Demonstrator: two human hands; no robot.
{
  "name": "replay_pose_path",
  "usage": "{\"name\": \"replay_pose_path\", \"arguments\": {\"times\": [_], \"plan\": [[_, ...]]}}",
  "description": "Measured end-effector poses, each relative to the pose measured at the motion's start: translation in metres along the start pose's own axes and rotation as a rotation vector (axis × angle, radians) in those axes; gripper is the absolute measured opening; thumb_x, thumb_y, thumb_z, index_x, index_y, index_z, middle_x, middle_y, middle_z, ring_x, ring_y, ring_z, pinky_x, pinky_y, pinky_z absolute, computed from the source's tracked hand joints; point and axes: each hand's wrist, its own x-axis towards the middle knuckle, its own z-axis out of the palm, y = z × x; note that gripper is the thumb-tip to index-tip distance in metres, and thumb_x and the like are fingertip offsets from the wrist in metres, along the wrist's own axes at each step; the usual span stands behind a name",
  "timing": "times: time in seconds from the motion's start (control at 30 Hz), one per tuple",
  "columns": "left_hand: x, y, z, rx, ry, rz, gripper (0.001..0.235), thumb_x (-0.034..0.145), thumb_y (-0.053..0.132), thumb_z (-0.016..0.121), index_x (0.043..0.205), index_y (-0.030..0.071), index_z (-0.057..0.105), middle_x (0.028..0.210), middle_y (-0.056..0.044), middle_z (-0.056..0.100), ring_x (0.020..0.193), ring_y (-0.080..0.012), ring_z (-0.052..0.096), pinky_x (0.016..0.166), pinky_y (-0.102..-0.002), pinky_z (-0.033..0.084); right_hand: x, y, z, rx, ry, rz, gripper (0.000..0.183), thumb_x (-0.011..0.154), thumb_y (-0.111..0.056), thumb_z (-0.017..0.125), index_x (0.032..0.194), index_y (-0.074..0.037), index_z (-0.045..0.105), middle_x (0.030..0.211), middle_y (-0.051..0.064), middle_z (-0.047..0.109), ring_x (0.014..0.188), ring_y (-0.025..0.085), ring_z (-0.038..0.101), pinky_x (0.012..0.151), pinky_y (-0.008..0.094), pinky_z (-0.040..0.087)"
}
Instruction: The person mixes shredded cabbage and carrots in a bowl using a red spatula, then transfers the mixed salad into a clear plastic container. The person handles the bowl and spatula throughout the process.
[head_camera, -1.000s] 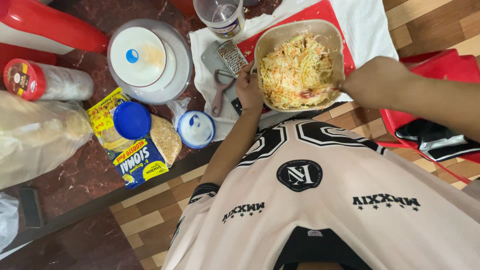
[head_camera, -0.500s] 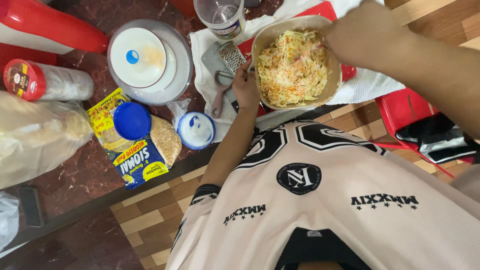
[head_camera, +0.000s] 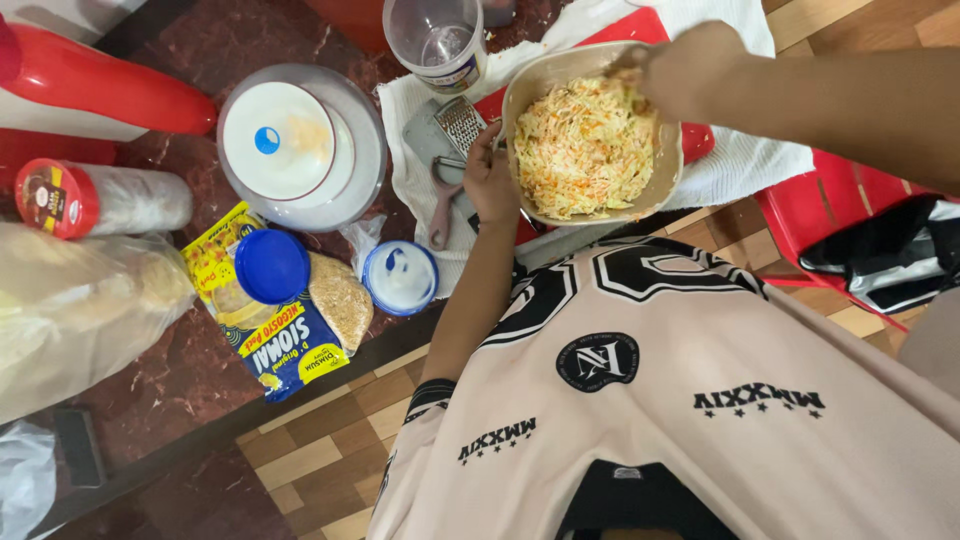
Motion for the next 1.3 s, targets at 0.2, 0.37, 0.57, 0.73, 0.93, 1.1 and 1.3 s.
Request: {"name": "replay_pose_path", "arguments": {"times": [0.2, 0.37, 0.57, 0.73, 0.93, 1.1, 1.3], "plan": [[-0.007, -0.004, 0.011, -0.12, 0.106, 0.019, 0.033, 0.097, -0.01, 0.051, 0.126, -0.004, 0.065, 0.09, -0.001, 0.062, 0.076, -0.0048, 0.053, 0.07, -0.022, 0.047, -0.059, -0.03, 0.016, 0.116, -0.223, 0.025, 0.026, 0.096, -0.015, 0.058, 0.111, -0.015, 0.08, 0.11, 0.004, 0.078, 0.103, 0.027, 0.075, 0.081, 0.044, 0.063], [-0.015, -0.006, 0.01, -0.087, 0.118, 0.036, 0.032, 0.098, -0.01, 0.049, 0.125, -0.005, 0.065, 0.103, -0.004, 0.066, 0.085, -0.0072, 0.055, 0.078, -0.023, 0.049, -0.066, -0.042, 0.04, 0.32, -0.316, 0.106, 0.025, 0.092, -0.014, 0.061, 0.109, -0.005, 0.076, 0.106, 0.011, 0.077, 0.096, 0.031, 0.076, 0.078, 0.045, 0.063], [-0.018, -0.004, 0.009, -0.148, -0.003, 0.055, 0.038, 0.098, -0.01, 0.043, 0.132, -0.005, 0.059, 0.127, -0.012, 0.065, 0.114, -0.0168, 0.062, 0.101, -0.03, 0.051, -0.017, -0.049, 0.103, 0.14, -0.128, -0.321, 0.022, 0.09, -0.017, 0.061, 0.1, -0.012, 0.08, 0.094, 0.011, 0.075, 0.091, 0.03, 0.075, 0.074, 0.042, 0.061], [-0.021, 0.002, 0.003, 0.041, -0.03, 0.022, 0.049, 0.097, -0.007, 0.042, 0.146, -0.002, 0.047, 0.138, -0.012, 0.059, 0.12, -0.0176, 0.062, 0.102, -0.03, 0.05, 0.024, -0.042, 0.123, 0.989, -0.376, -0.002, 0.026, 0.095, -0.013, 0.061, 0.09, 0.01, 0.073, 0.064, 0.014, 0.054, 0.047, 0.026, 0.042, 0.041, 0.041, 0.035], [-0.024, 0.004, -0.002, -0.029, -0.114, 0.016, 0.053, 0.098, -0.007, 0.041, 0.151, -0.005, 0.046, 0.146, -0.013, 0.057, 0.125, -0.0171, 0.061, 0.106, -0.03, 0.049, 0.02, -0.015, 0.103, 1.418, -0.554, 0.122, 0.033, 0.102, -0.027, 0.059, 0.084, 0.0, 0.062, 0.054, -0.002, 0.041, 0.041, 0.009, 0.026, 0.038, 0.031, 0.018], [-0.023, 0.001, -0.004, -0.056, -0.121, -0.013, 0.051, 0.101, -0.007, 0.041, 0.152, -0.006, 0.047, 0.143, -0.014, 0.061, 0.112, -0.0171, 0.062, 0.098, -0.03, 0.051, 0.021, 0.005, 0.09, 1.502, -0.455, 0.175, 0.036, 0.101, -0.03, 0.059, 0.088, 0.002, 0.065, 0.058, 0.001, 0.04, 0.045, 0.013, 0.029, 0.043, 0.033, 0.025], [-0.02, -0.004, -0.006, -0.185, -0.151, -0.044, 0.049, 0.103, -0.005, 0.039, 0.152, -0.005, 0.045, 0.139, -0.015, 0.062, 0.12, -0.0179, 0.063, 0.104, -0.031, 0.05, 0.013, 0.031, 0.064, 1.047, -0.19, 0.152, 0.037, 0.104, -0.036, 0.058, 0.098, -0.003, 0.073, 0.067, 0.008, 0.055, 0.057, 0.022, 0.048, 0.055, 0.041, 0.041]]}}
